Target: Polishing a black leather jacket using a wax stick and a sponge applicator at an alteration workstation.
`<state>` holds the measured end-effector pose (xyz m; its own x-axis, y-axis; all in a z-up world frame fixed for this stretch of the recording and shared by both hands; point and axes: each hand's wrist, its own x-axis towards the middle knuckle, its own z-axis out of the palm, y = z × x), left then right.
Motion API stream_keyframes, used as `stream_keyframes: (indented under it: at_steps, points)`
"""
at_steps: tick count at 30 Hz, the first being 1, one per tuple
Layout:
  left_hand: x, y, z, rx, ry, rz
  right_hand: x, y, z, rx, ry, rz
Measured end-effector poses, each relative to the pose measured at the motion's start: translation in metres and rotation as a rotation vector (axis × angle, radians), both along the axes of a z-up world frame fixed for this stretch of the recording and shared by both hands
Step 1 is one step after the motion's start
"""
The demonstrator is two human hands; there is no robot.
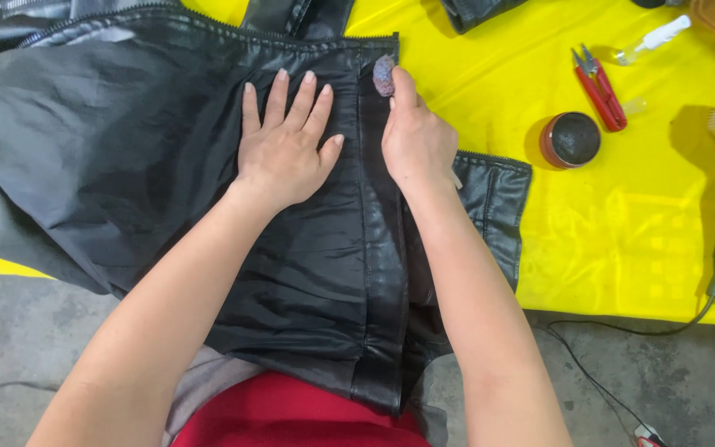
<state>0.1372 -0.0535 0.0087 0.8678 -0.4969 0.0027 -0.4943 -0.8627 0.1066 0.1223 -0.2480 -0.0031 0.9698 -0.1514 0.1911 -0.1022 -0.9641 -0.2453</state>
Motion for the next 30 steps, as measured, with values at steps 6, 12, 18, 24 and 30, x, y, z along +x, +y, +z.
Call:
stream_keyframes:
  at_steps: [6,12,18,24,30]
  points:
    - [0.003,-0.005,0.009,0.01,0.11,-0.009,0.003,-0.008,-0.006,0.053,0.063,-0.039]
    - [0.03,-0.009,-0.028,-0.092,-0.49,-0.037,-0.05,-0.015,0.047,-0.033,-0.275,0.091]
    - [0.046,-0.036,-0.003,-0.221,-0.346,-0.217,-0.095,-0.163,0.056,-0.012,-0.203,0.014]
    - [0.052,-0.035,-0.03,-0.266,-0.346,-0.291,-0.123,-0.199,0.065,-0.016,0.108,-0.357]
    - [0.064,-0.025,-0.025,-0.237,-0.345,-0.274,-0.117,-0.205,0.042,-0.084,0.08,-0.22]
